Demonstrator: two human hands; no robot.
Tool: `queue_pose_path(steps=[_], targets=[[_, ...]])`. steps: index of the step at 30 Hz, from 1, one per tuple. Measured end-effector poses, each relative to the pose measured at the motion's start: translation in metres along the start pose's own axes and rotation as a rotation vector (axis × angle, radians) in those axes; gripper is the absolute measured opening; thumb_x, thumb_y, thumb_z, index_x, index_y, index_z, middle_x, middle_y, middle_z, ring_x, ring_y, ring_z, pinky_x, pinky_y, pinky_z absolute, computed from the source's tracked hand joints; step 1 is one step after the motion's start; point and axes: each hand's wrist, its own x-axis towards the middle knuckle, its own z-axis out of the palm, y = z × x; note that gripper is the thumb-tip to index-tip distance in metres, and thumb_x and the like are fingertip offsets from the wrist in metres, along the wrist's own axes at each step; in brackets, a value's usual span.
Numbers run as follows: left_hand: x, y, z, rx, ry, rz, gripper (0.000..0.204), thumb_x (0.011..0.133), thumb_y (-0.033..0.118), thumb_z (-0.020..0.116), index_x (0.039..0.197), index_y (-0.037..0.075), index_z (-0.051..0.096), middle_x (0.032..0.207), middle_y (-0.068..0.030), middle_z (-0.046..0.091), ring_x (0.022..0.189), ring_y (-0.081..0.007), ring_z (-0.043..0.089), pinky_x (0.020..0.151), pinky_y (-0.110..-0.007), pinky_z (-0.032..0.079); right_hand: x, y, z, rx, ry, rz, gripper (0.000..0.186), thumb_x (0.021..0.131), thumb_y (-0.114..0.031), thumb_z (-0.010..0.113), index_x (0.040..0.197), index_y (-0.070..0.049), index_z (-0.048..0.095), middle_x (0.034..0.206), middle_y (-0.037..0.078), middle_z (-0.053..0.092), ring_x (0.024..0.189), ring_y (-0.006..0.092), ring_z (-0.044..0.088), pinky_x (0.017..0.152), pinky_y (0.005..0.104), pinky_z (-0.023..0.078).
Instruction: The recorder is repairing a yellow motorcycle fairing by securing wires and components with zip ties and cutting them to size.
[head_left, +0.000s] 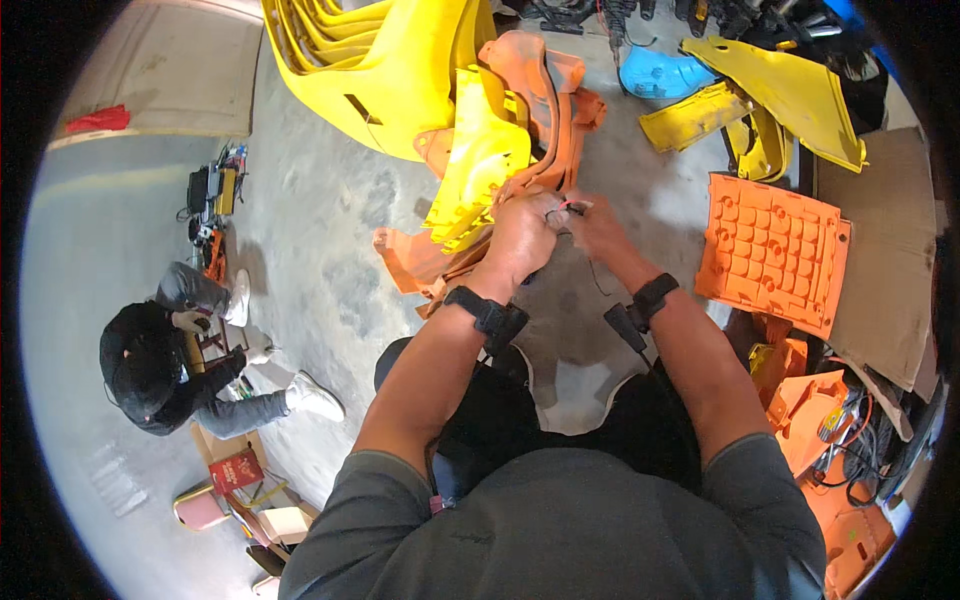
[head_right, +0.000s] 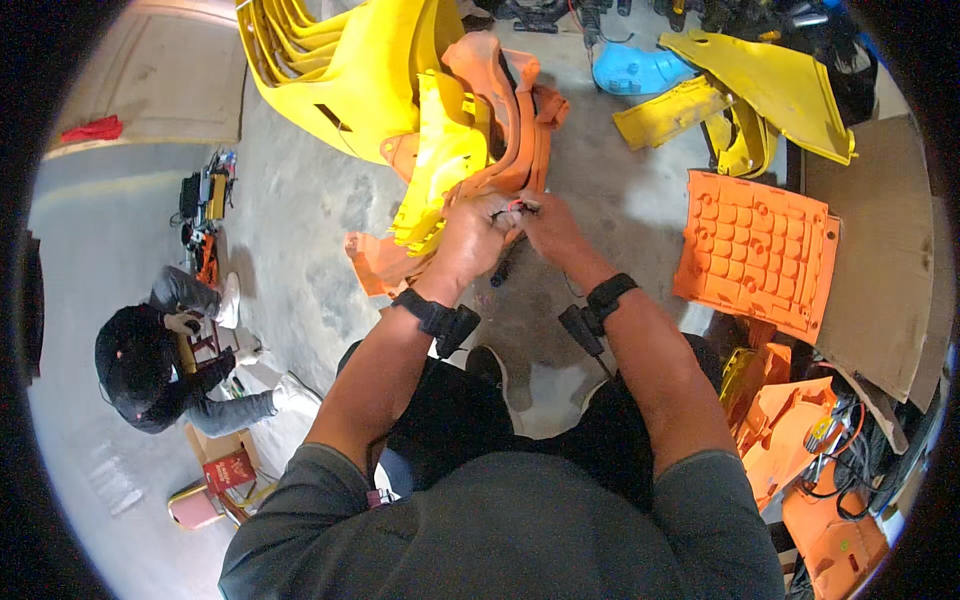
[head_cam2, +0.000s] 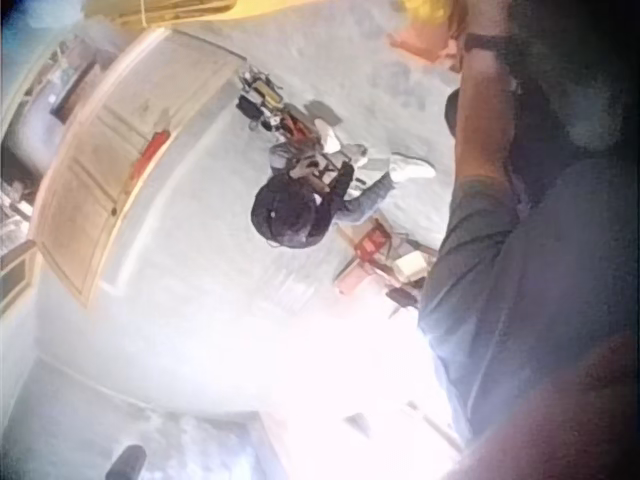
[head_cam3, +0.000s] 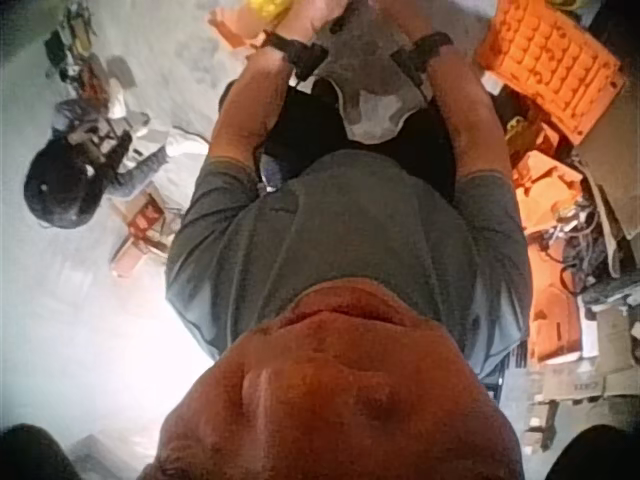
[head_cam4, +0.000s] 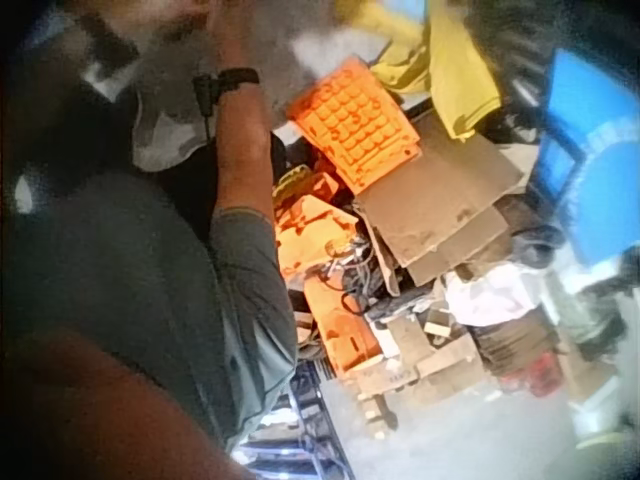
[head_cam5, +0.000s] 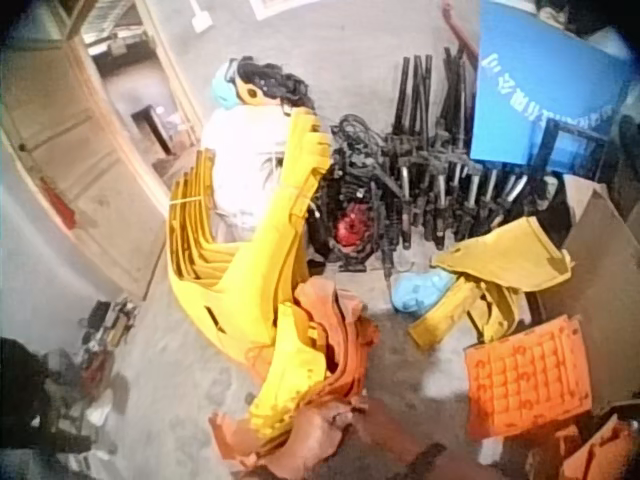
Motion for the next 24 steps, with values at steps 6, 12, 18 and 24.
queue_pose_path(steps=[6,12,18,24], targets=[[0.004,-0.010,-0.003,0.048,0.105,0.078,0.003,0.078,0.003,0.067,0.081,0.002,0.068,0.081,-0.0132,0.065,0.080,-0.0322,0.062,0.073,-0.037,0.049,0.004,0.010,-0.025,0.330,-0.152,0.210,0.024,0.091,-0.018,0.061,0.107,-0.002,0.065,0.089,0.003,0.065,0.071,0.0127,0.060,0.065,0.0281,0.051],[0.003,-0.008,-0.007,0.063,0.131,0.077,0.004,0.078,0.001,0.067,0.081,-0.001,0.066,0.077,-0.0174,0.065,0.072,-0.0324,0.062,0.069,-0.036,0.049,0.002,0.006,-0.030,0.209,-0.179,0.184,0.023,0.092,-0.015,0.058,0.108,0.001,0.064,0.085,0.005,0.065,0.071,0.0119,0.061,0.063,0.0280,0.050],[0.003,-0.007,-0.006,-0.024,0.126,-0.105,0.020,0.089,0.013,0.066,0.076,-0.003,0.064,0.063,-0.0123,0.060,0.055,-0.0203,0.054,0.056,-0.033,0.045,-0.001,0.008,-0.026,-0.051,-0.122,-0.005,0.026,0.086,-0.016,0.060,0.108,-0.003,0.064,0.093,0.020,0.067,0.086,0.0357,0.065,0.075,0.0416,0.051],[0.003,0.018,-0.014,-0.205,0.226,-0.368,0.028,0.090,0.016,0.067,0.068,-0.001,0.062,0.054,-0.0003,0.052,0.052,-0.0084,0.045,0.050,-0.029,0.039,-0.004,0.022,-0.012,-0.438,0.018,-0.210,0.014,0.087,-0.012,0.058,0.099,-0.005,0.063,0.091,0.019,0.064,0.086,0.0400,0.060,0.072,0.0463,0.048]])
